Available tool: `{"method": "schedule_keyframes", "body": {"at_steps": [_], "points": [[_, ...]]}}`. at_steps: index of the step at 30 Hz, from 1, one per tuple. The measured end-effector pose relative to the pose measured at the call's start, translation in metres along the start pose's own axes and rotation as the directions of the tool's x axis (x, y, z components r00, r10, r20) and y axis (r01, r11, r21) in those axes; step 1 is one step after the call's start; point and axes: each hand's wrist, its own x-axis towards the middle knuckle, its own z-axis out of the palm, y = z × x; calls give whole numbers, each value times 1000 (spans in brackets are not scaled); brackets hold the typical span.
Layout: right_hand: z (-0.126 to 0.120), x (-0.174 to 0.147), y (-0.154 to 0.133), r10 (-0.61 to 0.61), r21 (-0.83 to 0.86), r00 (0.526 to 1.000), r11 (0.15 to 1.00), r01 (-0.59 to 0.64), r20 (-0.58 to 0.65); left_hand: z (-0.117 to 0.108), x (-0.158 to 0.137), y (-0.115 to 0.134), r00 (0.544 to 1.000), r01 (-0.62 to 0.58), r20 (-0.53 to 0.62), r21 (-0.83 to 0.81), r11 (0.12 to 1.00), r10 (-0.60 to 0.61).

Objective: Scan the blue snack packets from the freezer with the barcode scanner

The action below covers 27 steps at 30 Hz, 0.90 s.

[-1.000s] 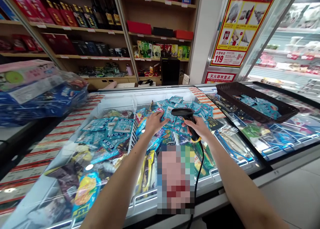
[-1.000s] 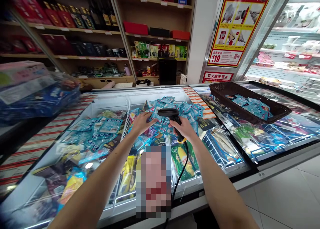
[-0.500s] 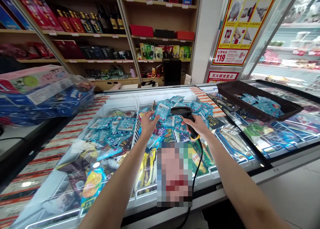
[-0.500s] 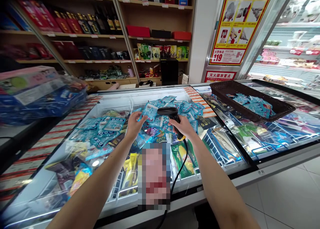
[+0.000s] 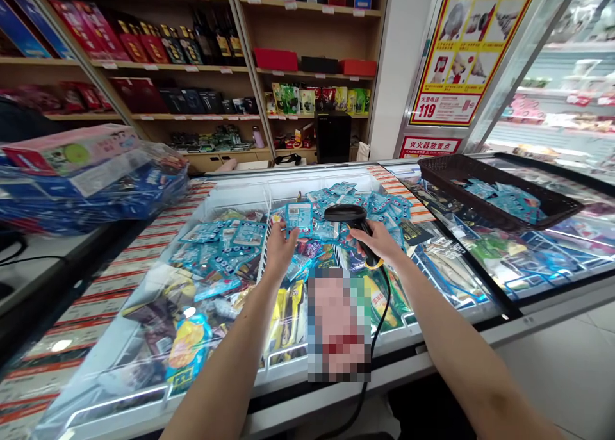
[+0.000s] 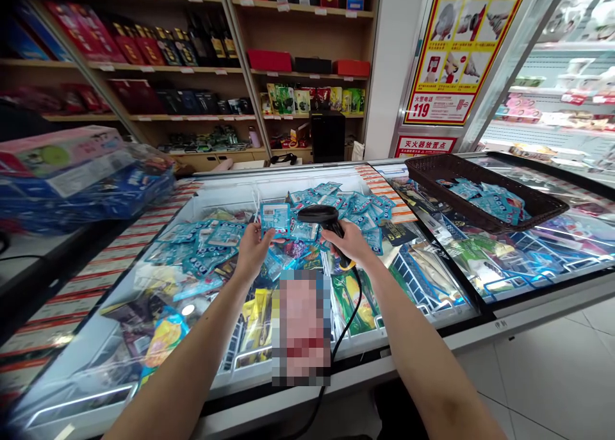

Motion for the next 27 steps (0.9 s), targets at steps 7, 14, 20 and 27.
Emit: {"method": "schedule_keyframes", "body": {"at_steps": [7,14,20,27], "points": [[7,-4,-2,-33,2,999,999,33,26,0,-1,1,999,31,24,-42,999,-30],[11,-4,2,-94,11,993,996,94,68,-3,-4,13,999,44,3,-55,998,-44],[11,-3,3,-109,-10,991,994,110,79,-3,-8,19,999,17,-48,-48,999,-20],[11,-4,2,-103,-15,991,994,105,89,-3,-8,21,999,24,-39,-32,999,-25]]}}
